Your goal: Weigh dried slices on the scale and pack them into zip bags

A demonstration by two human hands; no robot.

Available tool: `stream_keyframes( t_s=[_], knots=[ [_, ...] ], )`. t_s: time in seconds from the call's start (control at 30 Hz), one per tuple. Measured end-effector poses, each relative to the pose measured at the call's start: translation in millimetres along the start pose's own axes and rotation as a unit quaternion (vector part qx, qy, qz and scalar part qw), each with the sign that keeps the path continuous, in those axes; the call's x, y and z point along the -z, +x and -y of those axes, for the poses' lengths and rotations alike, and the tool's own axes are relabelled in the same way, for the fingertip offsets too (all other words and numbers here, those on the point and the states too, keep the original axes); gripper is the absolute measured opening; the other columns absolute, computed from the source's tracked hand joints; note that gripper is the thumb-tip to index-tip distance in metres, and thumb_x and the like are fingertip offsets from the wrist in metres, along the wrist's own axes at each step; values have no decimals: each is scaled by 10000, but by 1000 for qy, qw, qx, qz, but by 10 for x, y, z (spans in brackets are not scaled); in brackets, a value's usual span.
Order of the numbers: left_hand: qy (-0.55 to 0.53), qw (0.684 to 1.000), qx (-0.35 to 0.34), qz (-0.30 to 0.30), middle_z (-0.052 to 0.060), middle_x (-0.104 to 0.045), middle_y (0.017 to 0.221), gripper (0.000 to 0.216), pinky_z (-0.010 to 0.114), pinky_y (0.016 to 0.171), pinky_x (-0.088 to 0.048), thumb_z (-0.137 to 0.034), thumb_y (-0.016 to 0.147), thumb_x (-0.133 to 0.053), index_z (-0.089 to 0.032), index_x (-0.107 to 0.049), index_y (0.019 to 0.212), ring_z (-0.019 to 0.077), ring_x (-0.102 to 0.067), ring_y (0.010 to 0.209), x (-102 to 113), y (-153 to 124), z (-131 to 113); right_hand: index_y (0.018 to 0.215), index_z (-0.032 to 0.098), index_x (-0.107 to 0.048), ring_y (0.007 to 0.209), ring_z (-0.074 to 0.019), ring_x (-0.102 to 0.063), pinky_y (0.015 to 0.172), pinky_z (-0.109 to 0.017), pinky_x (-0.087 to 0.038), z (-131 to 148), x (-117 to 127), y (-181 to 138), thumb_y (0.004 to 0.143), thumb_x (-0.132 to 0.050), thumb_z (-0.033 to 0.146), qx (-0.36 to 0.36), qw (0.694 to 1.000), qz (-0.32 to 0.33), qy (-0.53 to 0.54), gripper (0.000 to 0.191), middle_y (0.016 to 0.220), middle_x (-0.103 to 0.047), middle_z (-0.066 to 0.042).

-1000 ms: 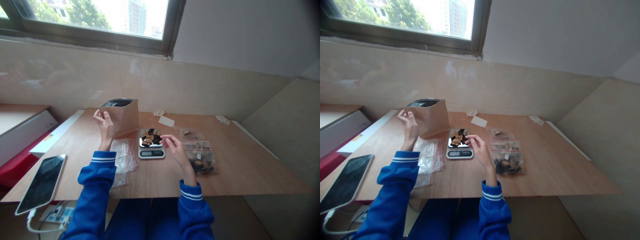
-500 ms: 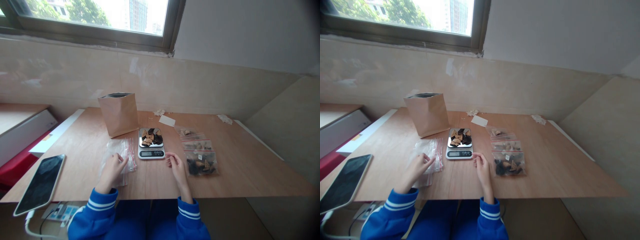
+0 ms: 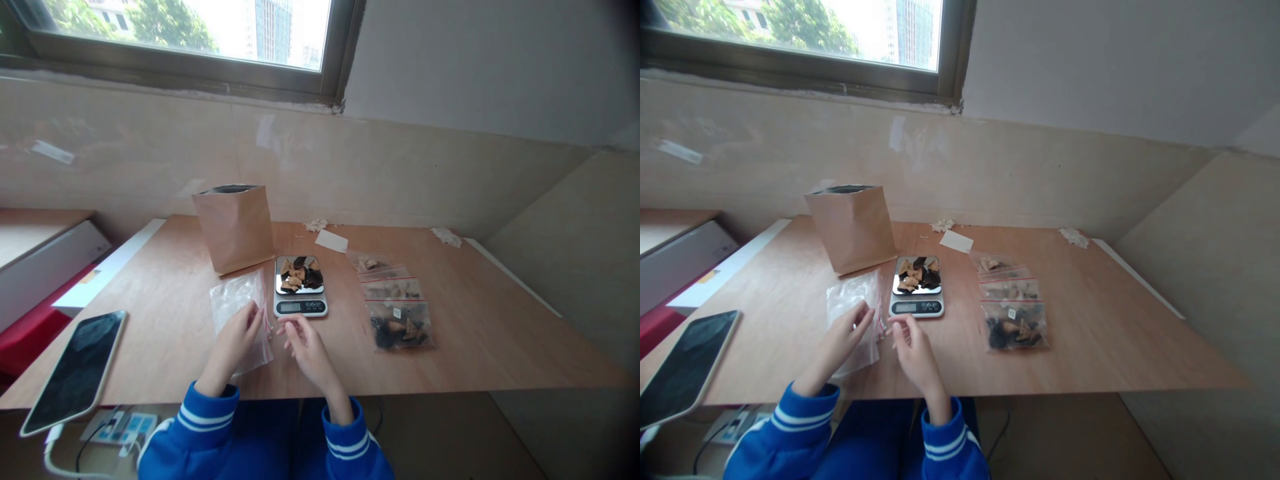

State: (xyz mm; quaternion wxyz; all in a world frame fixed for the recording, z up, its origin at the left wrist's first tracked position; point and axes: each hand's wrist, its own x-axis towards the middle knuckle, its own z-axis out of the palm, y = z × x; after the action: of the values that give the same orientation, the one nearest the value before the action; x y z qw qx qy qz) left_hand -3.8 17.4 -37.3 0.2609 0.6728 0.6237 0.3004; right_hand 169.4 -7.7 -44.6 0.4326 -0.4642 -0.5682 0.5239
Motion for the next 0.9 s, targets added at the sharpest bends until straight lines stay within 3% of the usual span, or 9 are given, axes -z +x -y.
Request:
stream_keyframes(
  t_s=[0.17, 0.4, 0.53, 0.6, 0.77, 0.9],
  knots=[
    [-94, 994, -38, -39, -27, -507, 670, 318, 281, 630, -387, -473, 927, -395, -219, -454, 745, 150, -505, 623, -23, -1, -170, 1040, 216, -562, 887, -175, -649, 791, -295, -517, 57, -330, 84, 928, -503, 453, 35, 999, -31, 21, 269, 991, -682, -51],
    [-121, 989, -24, -79, -31, -510, 676, 294, 270, 631, -409, -461, 924, -413, -222, -455, 759, 147, -519, 630, 44, -14, -101, 941, 211, -590, 795, -177, -638, 712, -285, -514, -32, -424, 261, 929, -483, 440, 29, 999, -26, 23, 252, 907, -677, -43],
    [-110, 989, -24, -95, -40, -480, 647, 318, 269, 620, -405, -471, 928, -405, -222, -438, 733, 137, -493, 596, 89, -29, -117, 1006, 202, -581, 885, -191, -613, 772, -314, -505, 21, -465, 267, 930, -481, 395, 78, 985, -142, -52, 231, 1037, -639, -91],
    [-107, 989, -31, -97, -40, -475, 638, 322, 268, 612, -404, -473, 926, -406, -221, -443, 729, 136, -486, 590, 107, -32, -141, 1003, 203, -577, 860, -187, -601, 752, -312, -497, 105, -475, 250, 935, -467, 403, 96, 979, -167, -69, 238, 1030, -631, -92],
    [-130, 984, -56, -103, -32, -483, 628, 310, 258, 576, -405, -455, 915, -416, -219, -460, 719, 134, -481, 578, 153, -30, -203, 827, 210, -569, 625, -144, -562, 606, -262, -460, 196, -355, 313, 893, -519, 420, 66, 995, -65, -42, 226, 760, -642, -11],
    [-174, 960, -8, -218, -46, -387, 555, 351, 252, 506, -350, -471, 917, -403, -225, -405, 668, 122, -396, 508, 241, -25, -254, 720, 215, -518, 642, -164, -572, 641, -277, -464, 94, -59, 449, 865, -509, 407, 44, 984, -165, -52, 241, 650, -590, 1]
  ],
)
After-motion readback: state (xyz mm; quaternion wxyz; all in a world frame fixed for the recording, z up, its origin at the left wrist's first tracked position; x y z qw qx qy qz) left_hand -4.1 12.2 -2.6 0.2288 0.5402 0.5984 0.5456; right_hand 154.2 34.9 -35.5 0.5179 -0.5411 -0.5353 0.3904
